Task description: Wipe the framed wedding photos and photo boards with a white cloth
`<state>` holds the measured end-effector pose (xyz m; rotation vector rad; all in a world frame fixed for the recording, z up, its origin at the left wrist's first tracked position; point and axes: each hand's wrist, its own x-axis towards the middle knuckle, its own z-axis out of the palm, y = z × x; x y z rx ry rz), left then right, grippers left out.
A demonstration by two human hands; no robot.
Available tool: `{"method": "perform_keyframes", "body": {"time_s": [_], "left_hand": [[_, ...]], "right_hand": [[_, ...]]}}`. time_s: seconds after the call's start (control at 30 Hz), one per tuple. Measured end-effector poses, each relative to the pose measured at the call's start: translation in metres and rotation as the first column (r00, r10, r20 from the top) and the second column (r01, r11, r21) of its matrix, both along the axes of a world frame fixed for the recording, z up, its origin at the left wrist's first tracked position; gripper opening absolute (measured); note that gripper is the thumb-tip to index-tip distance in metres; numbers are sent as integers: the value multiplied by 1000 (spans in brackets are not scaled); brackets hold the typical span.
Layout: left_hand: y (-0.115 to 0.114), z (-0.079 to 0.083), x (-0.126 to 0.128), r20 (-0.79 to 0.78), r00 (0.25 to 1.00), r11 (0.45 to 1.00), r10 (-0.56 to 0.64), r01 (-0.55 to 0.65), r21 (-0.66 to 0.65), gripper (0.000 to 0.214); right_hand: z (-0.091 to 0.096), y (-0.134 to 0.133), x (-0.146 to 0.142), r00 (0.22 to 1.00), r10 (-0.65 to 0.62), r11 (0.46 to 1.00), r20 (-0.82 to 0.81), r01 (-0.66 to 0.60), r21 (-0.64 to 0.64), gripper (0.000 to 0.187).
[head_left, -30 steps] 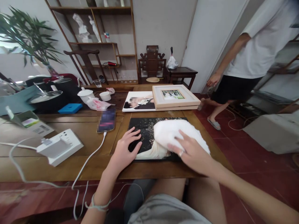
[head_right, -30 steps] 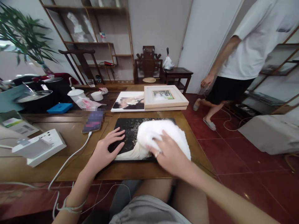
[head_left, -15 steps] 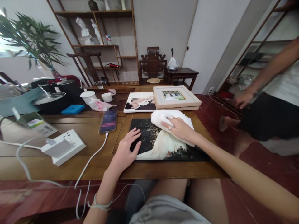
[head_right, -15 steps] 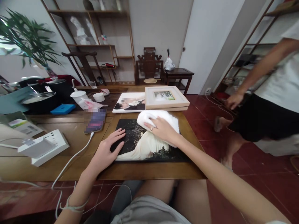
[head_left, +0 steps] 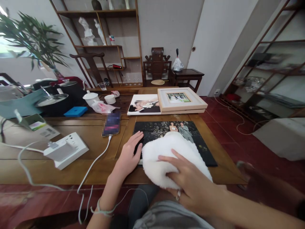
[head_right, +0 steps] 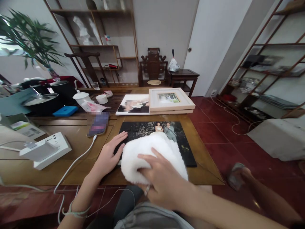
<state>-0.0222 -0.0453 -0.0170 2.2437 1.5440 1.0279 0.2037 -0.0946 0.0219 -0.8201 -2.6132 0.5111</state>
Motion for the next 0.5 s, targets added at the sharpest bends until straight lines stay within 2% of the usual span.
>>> {"method": "perform_keyframes", "body": {"time_s": [0.07,0.2,0.33,0.4,0.5], "left_hand": [[0,-1,0,-4,1000,1000,-2,2,1,35],[1,-2,0,-11,1000,1000,3,-3,0,34],[1,-1,0,12,1000,1000,-2,2,1,34],[1,0,0,32,999,1000,-4,4,-2,34],[0,0,0,54,999,1000,5,-5,-7,35]], "right_hand": [[1,16,0,1000,-30,999,-1,30,17,25],[1,75,-6,981,-193,980,22,191,61,36],[3,125,-20,959,-284,955,4,282,92,36],[3,133,-26,955,-297,948,-3,295,121,35],[-1,115,-32,963,-271,950,-9,269,160,31]]}}
